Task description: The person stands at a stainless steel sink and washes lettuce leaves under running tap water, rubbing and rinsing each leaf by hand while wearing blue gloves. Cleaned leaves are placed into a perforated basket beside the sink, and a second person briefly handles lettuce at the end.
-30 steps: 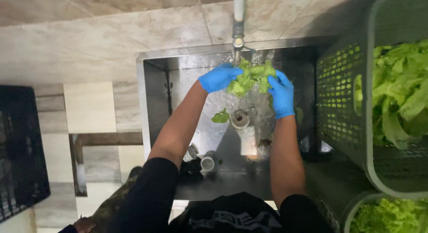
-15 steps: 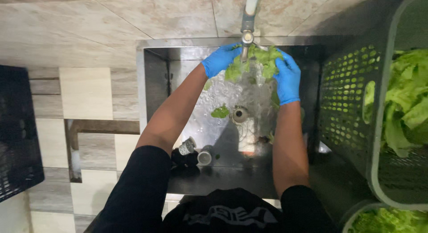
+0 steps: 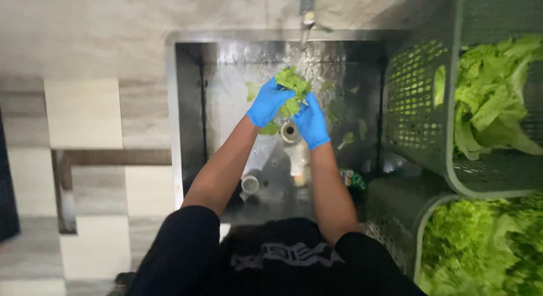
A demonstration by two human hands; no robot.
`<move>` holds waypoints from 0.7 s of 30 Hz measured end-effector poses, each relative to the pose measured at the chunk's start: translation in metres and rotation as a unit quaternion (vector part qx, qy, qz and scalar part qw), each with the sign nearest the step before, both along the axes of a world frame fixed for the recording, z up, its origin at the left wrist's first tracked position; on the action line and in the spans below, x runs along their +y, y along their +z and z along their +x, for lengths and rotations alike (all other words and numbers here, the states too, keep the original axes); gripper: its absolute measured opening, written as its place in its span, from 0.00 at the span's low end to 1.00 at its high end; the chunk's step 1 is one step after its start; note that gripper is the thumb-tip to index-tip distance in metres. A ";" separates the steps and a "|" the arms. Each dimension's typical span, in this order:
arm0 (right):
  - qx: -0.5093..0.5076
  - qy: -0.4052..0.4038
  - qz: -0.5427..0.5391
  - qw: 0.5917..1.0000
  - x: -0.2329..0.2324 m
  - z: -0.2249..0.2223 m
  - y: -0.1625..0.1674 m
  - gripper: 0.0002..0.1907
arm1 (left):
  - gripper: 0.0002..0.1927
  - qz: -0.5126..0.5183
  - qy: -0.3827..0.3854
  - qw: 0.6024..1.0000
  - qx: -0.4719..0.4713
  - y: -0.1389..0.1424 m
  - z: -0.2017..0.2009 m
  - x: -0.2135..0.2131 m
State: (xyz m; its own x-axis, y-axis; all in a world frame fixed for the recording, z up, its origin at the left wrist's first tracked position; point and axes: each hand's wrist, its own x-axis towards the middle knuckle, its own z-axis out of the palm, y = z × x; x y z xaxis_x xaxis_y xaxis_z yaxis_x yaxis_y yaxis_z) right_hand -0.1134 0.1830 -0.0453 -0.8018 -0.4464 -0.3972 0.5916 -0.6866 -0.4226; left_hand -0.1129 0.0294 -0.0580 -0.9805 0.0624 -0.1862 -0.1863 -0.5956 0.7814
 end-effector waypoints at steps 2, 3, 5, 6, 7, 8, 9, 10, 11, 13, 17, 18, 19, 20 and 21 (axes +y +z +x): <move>0.043 0.014 0.029 0.999 -0.012 0.021 0.008 0.22 | 0.38 -0.024 0.024 0.999 0.013 -0.001 0.037 -0.006; 0.080 0.014 0.069 0.994 -0.017 0.028 0.012 0.22 | 0.40 -0.037 0.039 0.998 0.021 0.001 0.052 -0.012; 0.136 0.021 0.132 0.982 -0.023 0.041 0.023 0.24 | 0.42 -0.018 0.059 0.997 0.051 0.007 0.080 -0.020; 0.162 0.020 0.154 0.974 -0.026 0.044 0.030 0.27 | 0.43 -0.013 0.062 0.995 0.074 0.014 0.085 -0.028; 0.192 0.016 0.174 0.966 -0.028 0.046 0.038 0.30 | 0.43 -0.023 0.075 0.993 0.092 0.021 0.091 -0.035; 0.239 0.023 0.177 0.954 -0.030 0.049 0.046 0.32 | 0.42 -0.032 0.087 0.990 0.110 0.029 0.098 -0.040; 0.284 0.027 0.181 0.941 -0.031 0.052 0.055 0.34 | 0.41 -0.038 0.095 0.987 0.125 0.038 0.104 -0.043; 0.326 0.029 0.188 0.926 -0.031 0.055 0.063 0.36 | 0.41 -0.041 0.101 0.985 0.130 0.046 0.109 -0.045; 0.339 0.038 0.189 0.921 -0.031 0.059 0.072 0.37 | 0.41 -0.044 0.105 0.984 0.136 0.054 0.112 -0.048; 0.368 0.052 0.188 0.909 -0.028 0.067 0.087 0.40 | 0.39 -0.054 0.115 0.980 0.153 0.068 0.115 -0.053; 0.288 0.066 0.084 0.952 -0.017 0.092 0.098 0.38 | 0.37 -0.059 0.119 0.976 0.170 0.080 0.123 -0.053; 0.252 0.057 0.056 0.965 -0.016 0.099 0.096 0.36 | 0.37 -0.059 0.112 0.977 0.171 0.080 0.126 -0.053; 0.214 0.044 0.027 0.976 -0.015 0.106 0.093 0.34 | 0.37 -0.089 0.119 0.977 0.151 0.078 0.129 -0.050; 0.213 0.042 0.065 0.974 -0.014 0.113 0.088 0.35 | 0.38 -0.117 0.121 0.977 0.128 0.075 0.136 -0.045; 0.211 0.042 0.105 0.971 -0.014 0.120 0.084 0.35 | 0.38 -0.145 0.124 0.976 0.105 0.072 0.142 -0.039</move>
